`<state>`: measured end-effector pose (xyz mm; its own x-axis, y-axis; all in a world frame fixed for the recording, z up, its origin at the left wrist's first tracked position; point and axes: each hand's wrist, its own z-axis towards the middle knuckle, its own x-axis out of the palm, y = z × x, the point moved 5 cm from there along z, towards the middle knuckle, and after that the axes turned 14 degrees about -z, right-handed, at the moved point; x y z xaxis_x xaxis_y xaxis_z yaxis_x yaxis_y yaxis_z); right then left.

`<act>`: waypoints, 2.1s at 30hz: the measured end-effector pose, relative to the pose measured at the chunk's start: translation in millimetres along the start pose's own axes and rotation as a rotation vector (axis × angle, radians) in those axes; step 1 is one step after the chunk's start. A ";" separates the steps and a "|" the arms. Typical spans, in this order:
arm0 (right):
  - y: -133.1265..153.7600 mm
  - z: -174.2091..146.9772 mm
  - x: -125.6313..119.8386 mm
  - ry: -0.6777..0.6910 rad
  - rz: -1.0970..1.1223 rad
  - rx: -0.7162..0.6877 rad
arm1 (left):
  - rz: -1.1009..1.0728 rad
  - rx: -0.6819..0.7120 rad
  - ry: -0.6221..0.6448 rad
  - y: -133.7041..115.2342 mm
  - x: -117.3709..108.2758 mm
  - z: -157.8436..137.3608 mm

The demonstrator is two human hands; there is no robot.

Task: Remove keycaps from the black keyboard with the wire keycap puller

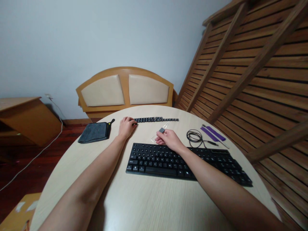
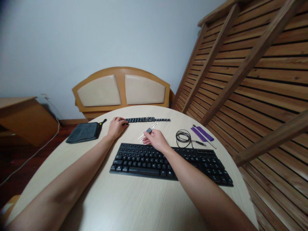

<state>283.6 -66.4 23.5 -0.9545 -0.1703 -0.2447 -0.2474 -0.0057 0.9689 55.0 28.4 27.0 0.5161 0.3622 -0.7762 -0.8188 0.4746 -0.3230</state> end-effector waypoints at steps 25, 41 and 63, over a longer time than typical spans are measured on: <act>0.5 -1.4 1.4 0.017 -0.027 -0.014 | 0.033 -0.059 -0.010 2.3 1.7 0.3; 24.9 -11.2 -1.5 0.073 -0.207 -0.151 | -0.306 0.072 0.337 -55.5 -18.0 -13.7; 25.5 -62.9 4.7 0.050 -0.403 -0.320 | -0.467 0.070 1.037 -138.5 -38.9 -54.9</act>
<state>283.2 -129.3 49.4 -0.7830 -0.1388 -0.6063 -0.5230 -0.3806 0.7626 134.6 -95.5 72.2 0.2836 -0.6841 -0.6720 -0.5687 0.4442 -0.6922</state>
